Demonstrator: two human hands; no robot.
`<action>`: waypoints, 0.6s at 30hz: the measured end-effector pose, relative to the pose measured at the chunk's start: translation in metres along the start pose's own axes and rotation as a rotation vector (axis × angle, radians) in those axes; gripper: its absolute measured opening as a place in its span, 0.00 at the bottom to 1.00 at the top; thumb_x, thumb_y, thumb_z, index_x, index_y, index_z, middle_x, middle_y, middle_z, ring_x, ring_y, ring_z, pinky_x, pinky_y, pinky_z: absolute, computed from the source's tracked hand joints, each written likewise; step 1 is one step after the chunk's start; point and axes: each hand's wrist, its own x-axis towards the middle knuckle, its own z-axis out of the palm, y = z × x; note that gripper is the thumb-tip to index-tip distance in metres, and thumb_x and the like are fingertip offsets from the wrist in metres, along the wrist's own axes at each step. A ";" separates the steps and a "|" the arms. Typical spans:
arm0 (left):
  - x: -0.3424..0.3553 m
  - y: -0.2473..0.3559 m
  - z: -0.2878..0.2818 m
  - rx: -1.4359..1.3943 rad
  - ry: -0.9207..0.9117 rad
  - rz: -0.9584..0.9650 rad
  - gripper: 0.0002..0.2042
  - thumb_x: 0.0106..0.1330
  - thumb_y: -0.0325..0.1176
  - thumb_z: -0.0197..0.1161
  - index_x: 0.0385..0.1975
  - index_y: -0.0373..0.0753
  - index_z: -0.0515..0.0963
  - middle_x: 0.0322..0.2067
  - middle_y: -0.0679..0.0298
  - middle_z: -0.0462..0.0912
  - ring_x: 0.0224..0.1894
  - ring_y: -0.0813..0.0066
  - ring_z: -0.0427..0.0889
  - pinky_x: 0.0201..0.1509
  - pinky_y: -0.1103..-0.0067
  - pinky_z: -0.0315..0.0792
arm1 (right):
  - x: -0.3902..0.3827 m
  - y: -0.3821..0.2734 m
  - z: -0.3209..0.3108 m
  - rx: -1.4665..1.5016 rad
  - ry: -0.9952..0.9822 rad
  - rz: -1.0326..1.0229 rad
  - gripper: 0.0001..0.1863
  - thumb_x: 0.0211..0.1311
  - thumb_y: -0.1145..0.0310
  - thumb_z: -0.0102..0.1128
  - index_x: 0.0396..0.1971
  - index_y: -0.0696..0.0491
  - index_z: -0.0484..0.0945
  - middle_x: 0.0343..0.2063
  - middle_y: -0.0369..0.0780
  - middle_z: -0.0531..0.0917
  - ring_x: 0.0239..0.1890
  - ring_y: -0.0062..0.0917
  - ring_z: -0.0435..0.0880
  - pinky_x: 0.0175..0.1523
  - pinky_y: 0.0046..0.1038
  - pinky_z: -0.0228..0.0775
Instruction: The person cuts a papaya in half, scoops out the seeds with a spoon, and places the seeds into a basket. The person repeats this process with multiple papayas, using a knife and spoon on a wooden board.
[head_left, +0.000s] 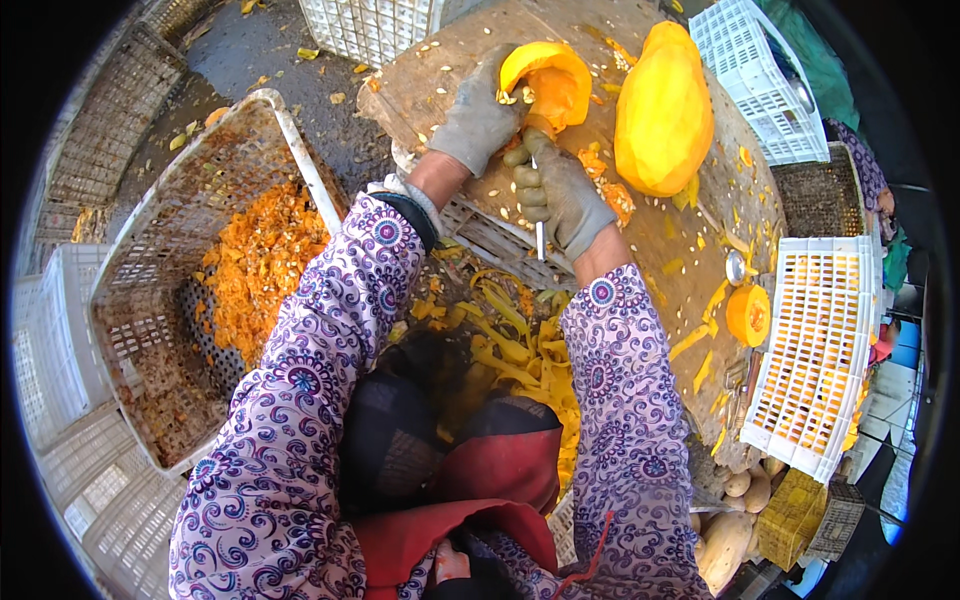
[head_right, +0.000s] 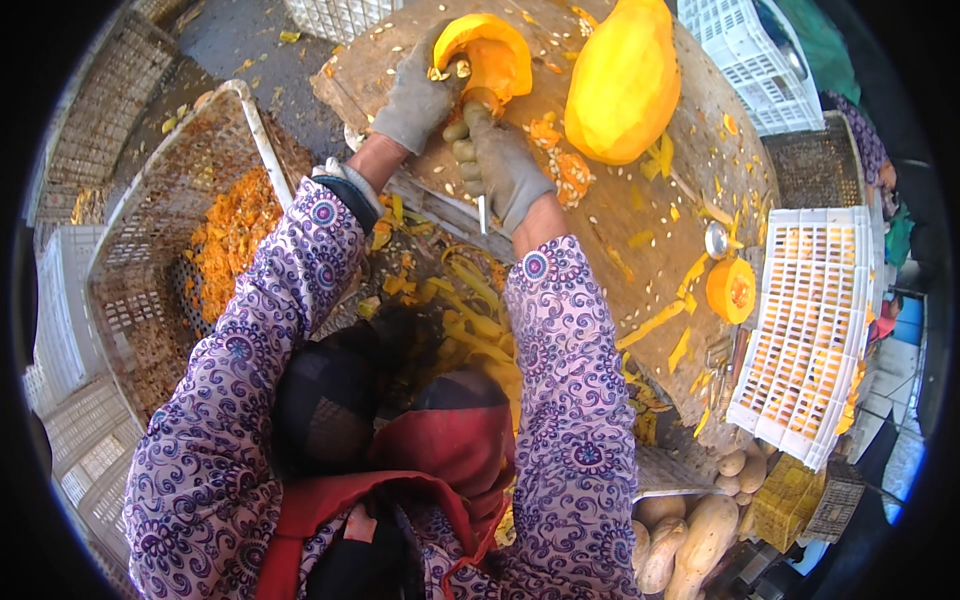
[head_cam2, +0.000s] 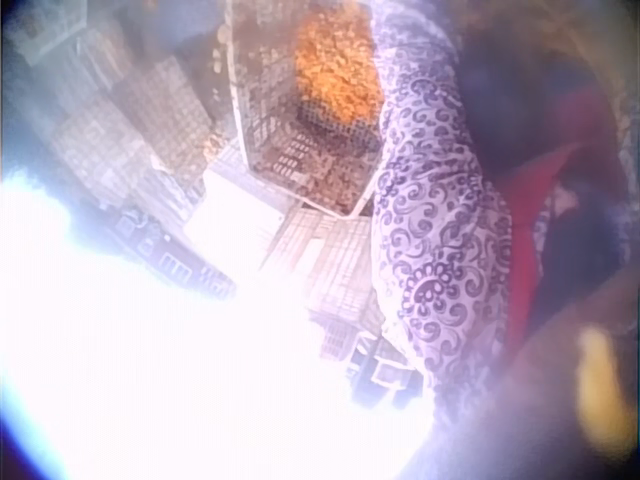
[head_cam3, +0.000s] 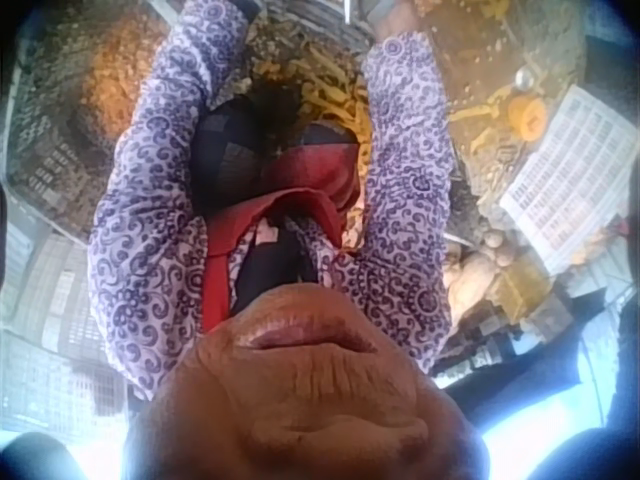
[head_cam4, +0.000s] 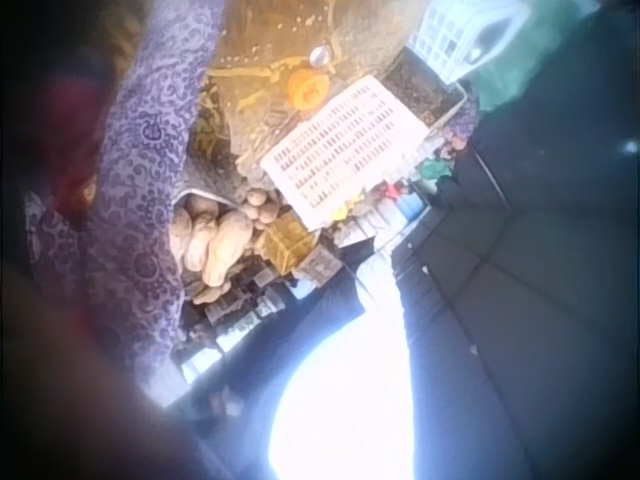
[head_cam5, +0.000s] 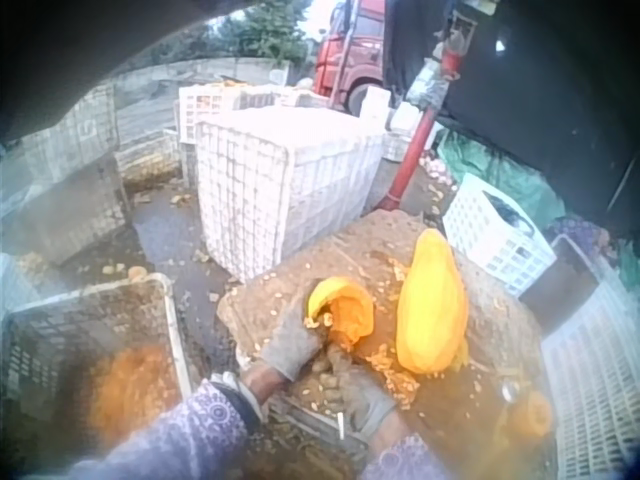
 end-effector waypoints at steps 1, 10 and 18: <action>0.000 0.000 0.000 0.011 -0.008 0.007 0.26 0.54 0.26 0.62 0.56 0.38 0.66 0.46 0.53 0.77 0.49 0.62 0.77 0.53 0.73 0.71 | -0.001 0.000 0.001 -0.002 0.001 -0.002 0.18 0.66 0.52 0.43 0.32 0.55 0.68 0.12 0.25 0.57 0.09 0.08 0.49 0.12 0.14 0.40; 0.000 0.000 0.000 0.005 0.019 -0.052 0.26 0.53 0.28 0.63 0.54 0.37 0.66 0.46 0.47 0.75 0.49 0.49 0.75 0.52 0.69 0.70 | -0.008 0.010 0.001 0.060 -0.012 0.126 0.17 0.65 0.54 0.44 0.31 0.54 0.68 0.12 0.25 0.58 0.09 0.09 0.50 0.12 0.14 0.40; -0.003 0.002 0.000 0.103 0.005 -0.016 0.27 0.53 0.26 0.62 0.56 0.38 0.65 0.46 0.50 0.76 0.49 0.54 0.76 0.53 0.71 0.70 | -0.013 0.007 0.014 -0.188 0.185 -0.085 0.21 0.65 0.50 0.44 0.29 0.54 0.72 0.13 0.28 0.64 0.11 0.11 0.56 0.15 0.17 0.47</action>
